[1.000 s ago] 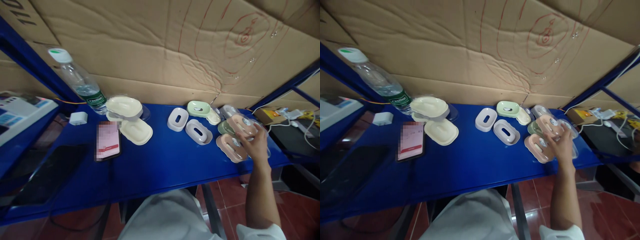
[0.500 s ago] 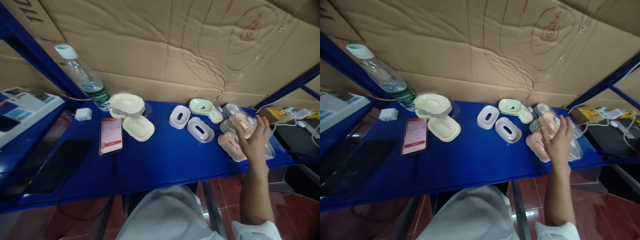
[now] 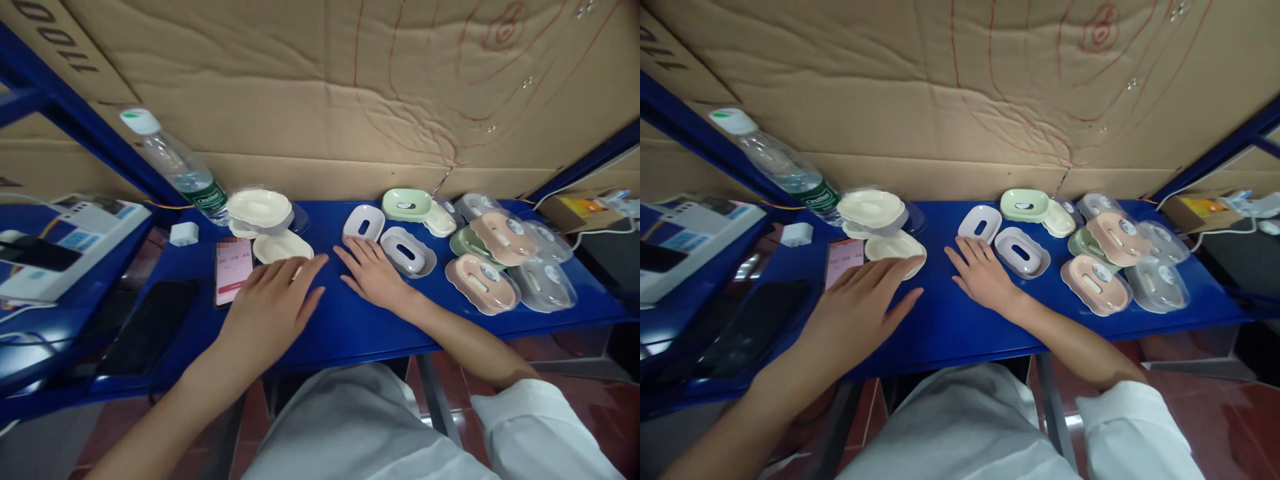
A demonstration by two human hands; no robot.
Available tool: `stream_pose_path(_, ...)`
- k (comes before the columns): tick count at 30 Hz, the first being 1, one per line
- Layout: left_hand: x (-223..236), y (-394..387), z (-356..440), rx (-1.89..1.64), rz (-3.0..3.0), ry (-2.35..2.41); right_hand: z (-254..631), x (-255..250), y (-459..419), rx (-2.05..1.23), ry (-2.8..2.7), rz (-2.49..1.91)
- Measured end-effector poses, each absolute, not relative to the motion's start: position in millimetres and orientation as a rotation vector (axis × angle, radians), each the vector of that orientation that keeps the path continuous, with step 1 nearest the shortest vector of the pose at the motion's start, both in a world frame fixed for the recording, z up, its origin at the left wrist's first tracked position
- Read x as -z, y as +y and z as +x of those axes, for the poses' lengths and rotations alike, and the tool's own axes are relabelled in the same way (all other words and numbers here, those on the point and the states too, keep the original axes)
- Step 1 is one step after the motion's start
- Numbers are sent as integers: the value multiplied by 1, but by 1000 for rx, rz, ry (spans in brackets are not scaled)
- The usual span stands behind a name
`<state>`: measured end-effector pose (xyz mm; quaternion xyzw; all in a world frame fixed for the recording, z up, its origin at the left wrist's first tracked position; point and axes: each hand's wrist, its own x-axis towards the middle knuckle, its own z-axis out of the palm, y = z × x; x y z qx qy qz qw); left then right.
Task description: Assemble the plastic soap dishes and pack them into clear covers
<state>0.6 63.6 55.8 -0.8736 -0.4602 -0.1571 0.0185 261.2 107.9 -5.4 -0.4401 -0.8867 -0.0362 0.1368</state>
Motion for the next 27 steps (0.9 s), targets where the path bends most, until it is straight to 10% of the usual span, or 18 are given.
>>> stream_pose_path(6, -19, 92, 13, 4, -2665, -1400, 264, 18, 101, 2, -2520, -1209)
stream_pose_path(27, -5, 124, -9, 234, -3073, -980, 272, 15, 109, -97, -2256, -1455)
